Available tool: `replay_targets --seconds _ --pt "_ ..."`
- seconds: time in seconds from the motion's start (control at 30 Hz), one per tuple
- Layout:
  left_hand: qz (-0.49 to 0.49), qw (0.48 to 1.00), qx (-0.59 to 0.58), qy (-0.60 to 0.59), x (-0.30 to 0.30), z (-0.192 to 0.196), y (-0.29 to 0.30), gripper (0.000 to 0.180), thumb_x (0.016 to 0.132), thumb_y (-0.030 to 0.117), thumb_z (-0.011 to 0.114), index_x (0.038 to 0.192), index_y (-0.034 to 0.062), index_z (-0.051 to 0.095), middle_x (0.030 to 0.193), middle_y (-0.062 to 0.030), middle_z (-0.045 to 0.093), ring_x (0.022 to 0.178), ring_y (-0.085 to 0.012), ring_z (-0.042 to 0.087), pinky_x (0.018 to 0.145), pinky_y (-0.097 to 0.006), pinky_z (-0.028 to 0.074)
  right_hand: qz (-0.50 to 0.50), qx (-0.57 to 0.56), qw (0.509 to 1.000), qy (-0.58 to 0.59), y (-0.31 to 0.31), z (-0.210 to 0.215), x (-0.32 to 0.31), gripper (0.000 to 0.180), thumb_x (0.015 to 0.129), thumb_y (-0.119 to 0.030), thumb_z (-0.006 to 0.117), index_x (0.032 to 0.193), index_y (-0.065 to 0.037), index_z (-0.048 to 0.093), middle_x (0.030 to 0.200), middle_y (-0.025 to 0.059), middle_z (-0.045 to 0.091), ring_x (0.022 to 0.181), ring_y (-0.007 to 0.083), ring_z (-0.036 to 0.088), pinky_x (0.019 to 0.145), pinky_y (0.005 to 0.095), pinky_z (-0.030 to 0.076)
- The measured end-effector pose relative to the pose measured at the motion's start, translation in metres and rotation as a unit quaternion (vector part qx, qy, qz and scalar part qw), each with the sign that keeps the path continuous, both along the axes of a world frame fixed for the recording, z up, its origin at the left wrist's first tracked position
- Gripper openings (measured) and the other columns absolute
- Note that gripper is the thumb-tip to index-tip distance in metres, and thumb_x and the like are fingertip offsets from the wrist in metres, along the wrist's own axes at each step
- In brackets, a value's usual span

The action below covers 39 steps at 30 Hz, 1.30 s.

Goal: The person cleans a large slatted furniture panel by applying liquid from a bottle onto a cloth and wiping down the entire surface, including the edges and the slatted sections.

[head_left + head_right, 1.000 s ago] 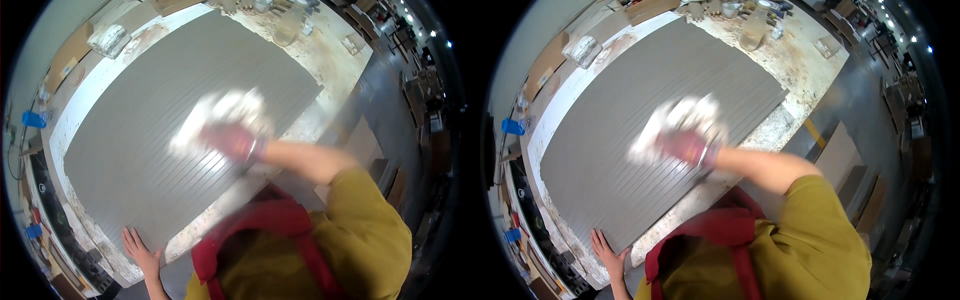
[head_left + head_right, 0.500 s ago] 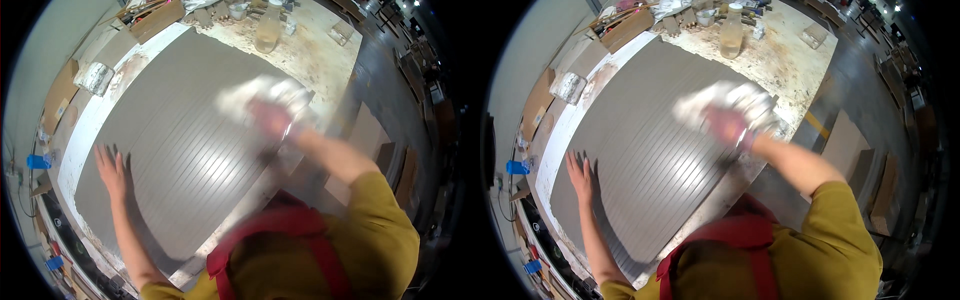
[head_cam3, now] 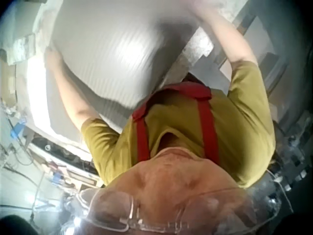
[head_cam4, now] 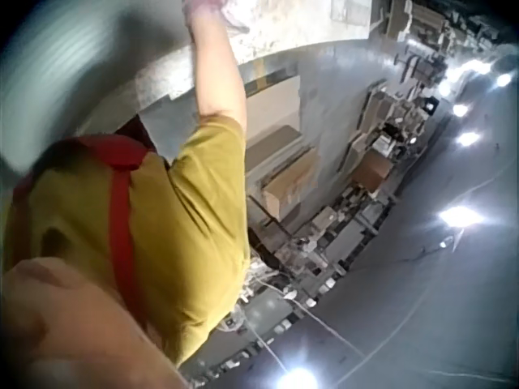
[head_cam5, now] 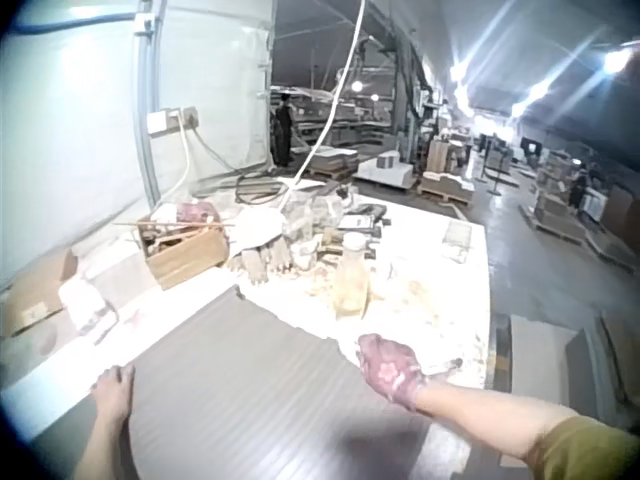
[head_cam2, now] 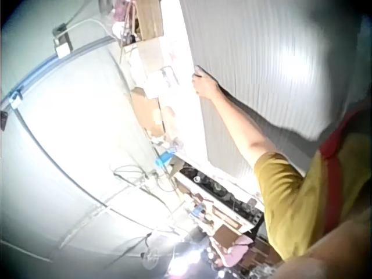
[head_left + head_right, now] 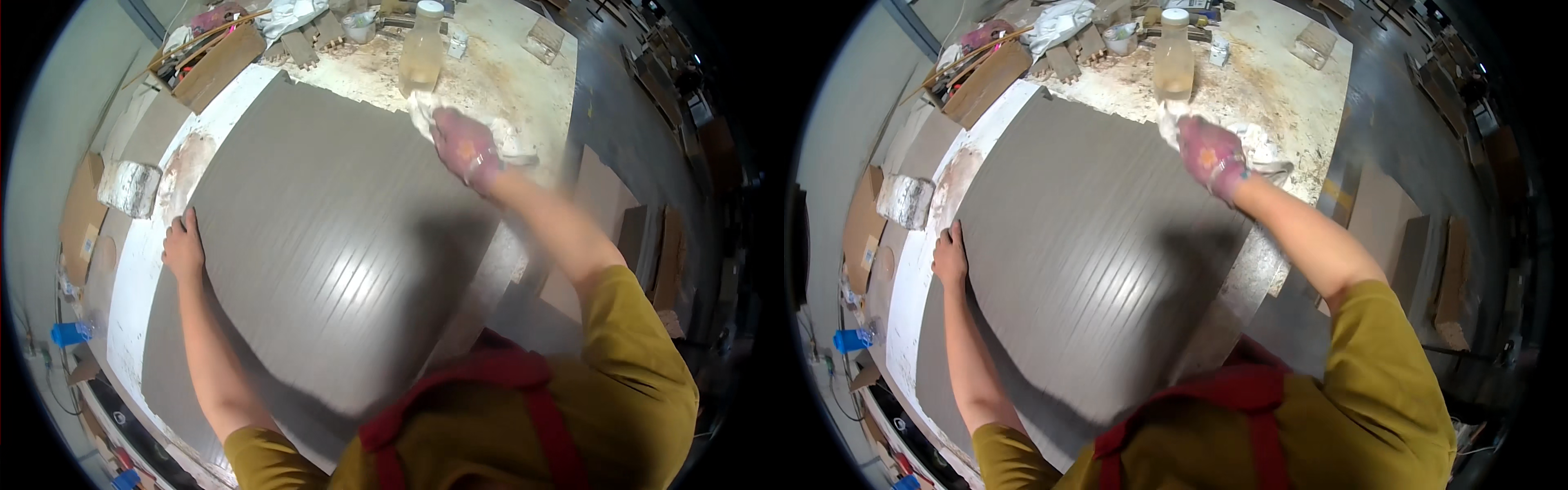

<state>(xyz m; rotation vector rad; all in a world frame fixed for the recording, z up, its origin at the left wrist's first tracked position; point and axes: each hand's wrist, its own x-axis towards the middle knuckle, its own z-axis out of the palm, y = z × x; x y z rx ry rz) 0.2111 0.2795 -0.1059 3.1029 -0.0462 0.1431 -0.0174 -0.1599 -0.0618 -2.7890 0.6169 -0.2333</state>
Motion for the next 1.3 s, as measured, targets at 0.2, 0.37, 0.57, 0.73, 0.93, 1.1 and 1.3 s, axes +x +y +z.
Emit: replay_targets --seconds 0.2,0.37,0.57,0.73,0.93,1.1,1.3 --pt "0.013 1.000 0.014 0.003 -0.001 0.004 0.010 0.062 0.094 0.060 0.031 0.122 0.0105 0.056 0.116 -0.0147 0.060 0.109 -0.0338 0.056 0.092 -0.053 0.039 0.174 0.084 0.980 0.041 0.031 0.002 -0.054 0.018 0.091 -0.022 0.050 0.098 -0.007 0.056 0.097 0.0183 0.060 0.087 0.0402 0.059 0.076 0.0461 0.049" --pt "-0.001 1.000 0.014 -0.014 0.005 -0.004 0.009 0.064 0.095 0.061 0.030 0.118 0.0075 0.057 0.113 -0.0157 0.061 0.107 -0.0351 0.056 0.090 -0.054 0.038 -0.010 0.125 0.992 0.008 0.009 0.003 0.010 0.022 0.092 -0.022 0.046 0.103 -0.006 0.055 0.090 0.0219 0.062 0.084 0.0409 0.060 0.074 0.0456 0.049" --pt "-0.005 1.000 0.009 -0.006 0.000 0.005 0.008 0.064 0.095 0.061 0.028 0.113 0.0075 0.058 0.111 -0.0153 0.061 0.106 -0.0353 0.056 0.089 -0.054 0.039 0.159 0.083 0.984 0.013 0.025 -0.013 -0.036 0.031 0.091 -0.022 0.046 0.115 -0.008 0.057 0.093 0.0144 0.067 0.087 0.0342 0.063 0.078 0.0428 0.051" --pt "-0.015 0.999 0.009 -0.029 0.008 -0.003 0.018 0.062 0.096 0.058 0.029 0.120 0.0080 0.056 0.112 -0.0158 0.061 0.106 -0.0355 0.056 0.088 -0.054 0.041 -0.072 0.305 0.949 -0.043 -0.057 0.060 0.025 0.027 0.089 -0.028 0.053 0.103 -0.007 0.062 0.095 0.0167 0.065 0.084 0.0285 0.062 0.075 0.0413 0.048" --pt "-0.114 0.990 -0.031 -0.079 -0.004 0.002 0.008 0.043 0.099 0.038 0.039 0.123 0.0063 0.055 0.114 -0.0176 0.060 0.104 -0.0373 0.056 0.087 -0.047 0.045 0.141 0.075 0.983 -0.087 -0.046 0.023 -0.031 0.032 0.091 -0.033 0.053 0.108 -0.007 0.060 0.085 0.0123 0.065 0.074 0.0222 0.064 0.069 0.0338 0.051" --pt "-0.166 0.979 -0.068 -0.099 0.000 -0.003 0.000 0.038 0.098 0.031 0.041 0.123 0.0056 0.056 0.112 -0.0180 0.060 0.102 -0.0387 0.057 0.087 -0.045 0.046 0.141 0.011 0.988 0.065 -0.039 0.002 -0.004 0.023 0.085 -0.018 0.049 0.106 -0.011 0.056 0.086 0.0122 0.063 0.075 0.0309 0.063 0.064 0.0414 0.050" --pt "-0.154 0.978 -0.081 -0.114 -0.004 0.001 0.007 0.037 0.098 0.030 0.043 0.122 0.0050 0.056 0.109 -0.0186 0.060 0.100 -0.0383 0.058 0.085 -0.045 0.047 0.235 0.014 0.967 -0.100 -0.025 -0.039 -0.033 0.022 0.086 -0.018 0.049 0.103 -0.007 0.057 0.086 0.0159 0.064 0.078 0.0320 0.064 0.069 0.0417 0.050"
